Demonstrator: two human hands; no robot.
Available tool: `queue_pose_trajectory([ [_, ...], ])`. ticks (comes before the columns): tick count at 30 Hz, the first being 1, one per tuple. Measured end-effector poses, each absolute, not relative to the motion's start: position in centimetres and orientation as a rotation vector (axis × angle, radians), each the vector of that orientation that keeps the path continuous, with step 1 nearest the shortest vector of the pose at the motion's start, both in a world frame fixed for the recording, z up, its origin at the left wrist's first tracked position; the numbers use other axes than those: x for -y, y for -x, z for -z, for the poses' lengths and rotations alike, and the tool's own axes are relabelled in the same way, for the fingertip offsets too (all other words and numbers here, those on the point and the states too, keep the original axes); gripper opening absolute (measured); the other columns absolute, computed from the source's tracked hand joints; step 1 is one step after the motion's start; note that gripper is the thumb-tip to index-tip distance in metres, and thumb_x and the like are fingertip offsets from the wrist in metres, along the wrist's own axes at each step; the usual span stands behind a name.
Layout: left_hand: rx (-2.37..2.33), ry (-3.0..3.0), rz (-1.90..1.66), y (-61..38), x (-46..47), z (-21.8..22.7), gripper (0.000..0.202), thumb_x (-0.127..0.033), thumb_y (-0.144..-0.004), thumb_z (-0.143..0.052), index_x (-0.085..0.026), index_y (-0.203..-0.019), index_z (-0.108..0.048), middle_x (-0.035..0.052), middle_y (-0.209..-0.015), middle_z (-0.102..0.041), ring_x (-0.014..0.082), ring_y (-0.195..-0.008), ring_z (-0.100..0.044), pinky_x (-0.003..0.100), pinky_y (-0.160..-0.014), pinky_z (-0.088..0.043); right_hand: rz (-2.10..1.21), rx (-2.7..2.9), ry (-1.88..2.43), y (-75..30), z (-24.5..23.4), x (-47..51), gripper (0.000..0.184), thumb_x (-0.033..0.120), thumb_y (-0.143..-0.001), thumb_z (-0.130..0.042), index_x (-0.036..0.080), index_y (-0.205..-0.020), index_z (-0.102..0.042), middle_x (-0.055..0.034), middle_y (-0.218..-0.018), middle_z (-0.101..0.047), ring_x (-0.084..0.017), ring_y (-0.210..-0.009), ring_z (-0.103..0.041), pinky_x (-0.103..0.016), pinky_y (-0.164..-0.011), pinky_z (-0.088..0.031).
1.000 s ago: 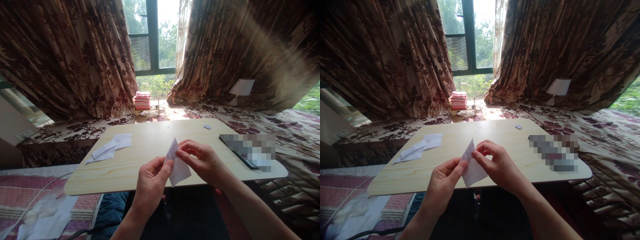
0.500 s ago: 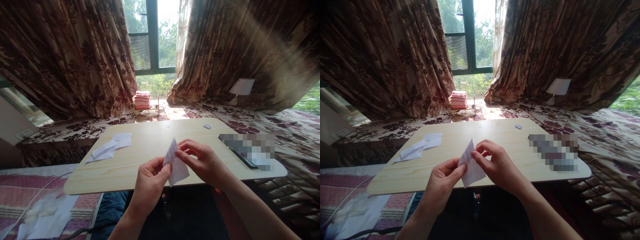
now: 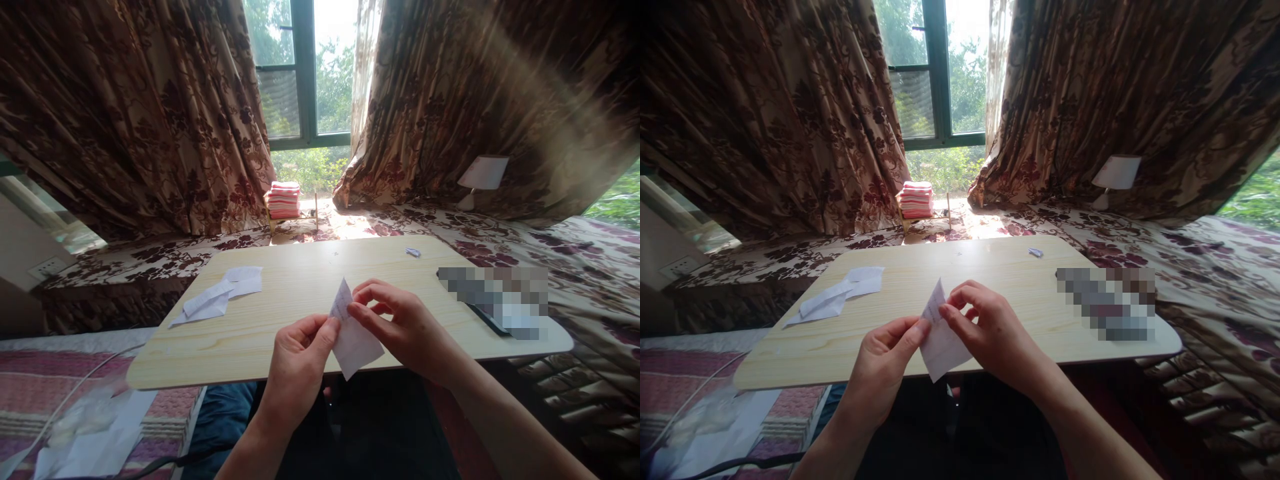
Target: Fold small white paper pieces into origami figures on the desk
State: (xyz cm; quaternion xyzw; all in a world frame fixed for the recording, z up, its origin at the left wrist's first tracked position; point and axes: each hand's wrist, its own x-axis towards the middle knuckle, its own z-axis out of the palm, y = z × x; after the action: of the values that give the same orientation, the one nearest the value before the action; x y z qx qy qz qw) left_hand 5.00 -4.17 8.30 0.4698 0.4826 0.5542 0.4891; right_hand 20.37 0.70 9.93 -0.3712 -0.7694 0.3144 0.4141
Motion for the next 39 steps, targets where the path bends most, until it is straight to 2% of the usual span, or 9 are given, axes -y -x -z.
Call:
queue_pose_trajectory([
  [4,-1.184,-1.143,-1.352,-4.8,4.2,-8.2,0.026,-0.035,-0.081,-0.064,-0.013,-0.085,-0.076,0.0011,-0.061,-0.062,0.0108,-0.06,-0.048,0.019,-0.052,-0.038,-0.809,1.915,0.966,-20.3,-9.8,-0.8,0.017,0.03,-0.087,-0.055,0.017,-0.076,-0.059,-0.0031,-0.08,-0.059,-0.015,-0.072,-0.057,-0.027,-0.062,-0.048],
  [8,-1.21,-1.11,-1.374,-4.7,4.0,-8.0,0.025,-0.035,-0.079,-0.065,-0.013,-0.081,-0.077,0.0014,-0.06,-0.062,0.0106,-0.058,-0.047,0.019,-0.051,-0.037,-0.957,1.794,1.012,-20.4,-9.8,-0.9,0.022,0.038,-0.087,-0.054,0.018,-0.083,-0.062,-0.0027,-0.08,-0.064,-0.016,-0.072,-0.059,-0.026,-0.064,-0.048],
  [11,-1.207,-1.109,-1.376,-4.8,3.9,-8.0,0.025,-0.035,-0.078,-0.066,-0.013,-0.081,-0.077,0.0022,-0.061,-0.063,0.0115,-0.059,-0.048,0.019,-0.051,-0.037,-1.153,1.768,1.012,-20.3,-9.9,-0.8,0.03,0.046,-0.086,-0.054,0.017,-0.086,-0.063,-0.0027,-0.08,-0.065,-0.015,-0.068,-0.059,-0.025,-0.058,-0.046],
  [15,-1.192,-1.155,-1.354,-5.0,3.9,-8.2,0.024,-0.034,-0.08,-0.064,-0.014,-0.083,-0.076,0.0012,-0.059,-0.061,0.0117,-0.059,-0.049,0.019,-0.051,-0.039,-1.428,1.683,0.977,-19.6,-9.8,-0.6,0.033,0.05,-0.079,-0.063,0.017,-0.081,-0.062,0.0005,-0.071,-0.06,-0.012,-0.059,-0.054,-0.021,-0.049,-0.04],
  [18,-1.209,-1.192,-1.325,-5.0,4.1,-8.4,0.025,-0.035,-0.082,-0.061,-0.015,-0.083,-0.075,-0.0006,-0.056,-0.057,0.0109,-0.056,-0.049,0.019,-0.05,-0.039,-1.53,1.566,0.944,-19.1,-9.5,-0.5,0.034,0.049,-0.073,-0.069,0.016,-0.077,-0.06,0.0024,-0.066,-0.057,-0.01,-0.054,-0.051,-0.02,-0.047,-0.038],
  [22,-1.225,-1.189,-1.286,-4.9,4.4,-8.6,0.026,-0.037,-0.082,-0.06,-0.015,-0.081,-0.074,-0.0018,-0.054,-0.053,0.0087,-0.048,-0.045,0.019,-0.045,-0.038,-1.627,1.464,0.916,-18.7,-9.3,-0.5,0.034,0.045,-0.068,-0.075,0.015,-0.078,-0.061,0.0016,-0.068,-0.059,-0.01,-0.056,-0.051,-0.02,-0.049,-0.038],
  [28,-1.216,-1.213,-1.238,-4.9,4.6,-9.0,0.025,-0.037,-0.08,-0.061,-0.014,-0.072,-0.07,-0.0023,-0.055,-0.049,0.0075,-0.043,-0.044,0.019,-0.041,-0.036,-1.708,1.399,0.909,-18.6,-9.0,-0.4,0.032,0.044,-0.07,-0.073,0.014,-0.075,-0.062,0.0026,-0.063,-0.057,-0.009,-0.052,-0.05,-0.021,-0.049,-0.037],
  [34,-1.226,-1.31,-1.22,-4.5,4.7,-8.9,0.028,-0.034,-0.081,-0.057,-0.013,-0.063,-0.064,-0.0003,-0.062,-0.048,0.0102,-0.049,-0.049,0.021,-0.045,-0.04,-1.696,1.348,0.883,-18.3,-8.7,-0.3,0.028,0.039,-0.067,-0.074,0.014,-0.066,-0.06,0.0031,-0.058,-0.055,-0.009,-0.051,-0.047,-0.021,-0.049,-0.036],
  [39,-1.297,-1.41,-1.194,-4.4,4.9,-8.8,0.031,-0.032,-0.081,-0.054,-0.014,-0.056,-0.056,0.0005,-0.063,-0.047,0.0119,-0.058,-0.047,0.021,-0.05,-0.038,-1.649,1.385,0.871,-18.0,-8.2,-0.2,0.03,0.038,-0.069,-0.07,0.013,-0.058,-0.058,0.0029,-0.054,-0.05,-0.009,-0.053,-0.041,-0.023,-0.052,-0.032],
])
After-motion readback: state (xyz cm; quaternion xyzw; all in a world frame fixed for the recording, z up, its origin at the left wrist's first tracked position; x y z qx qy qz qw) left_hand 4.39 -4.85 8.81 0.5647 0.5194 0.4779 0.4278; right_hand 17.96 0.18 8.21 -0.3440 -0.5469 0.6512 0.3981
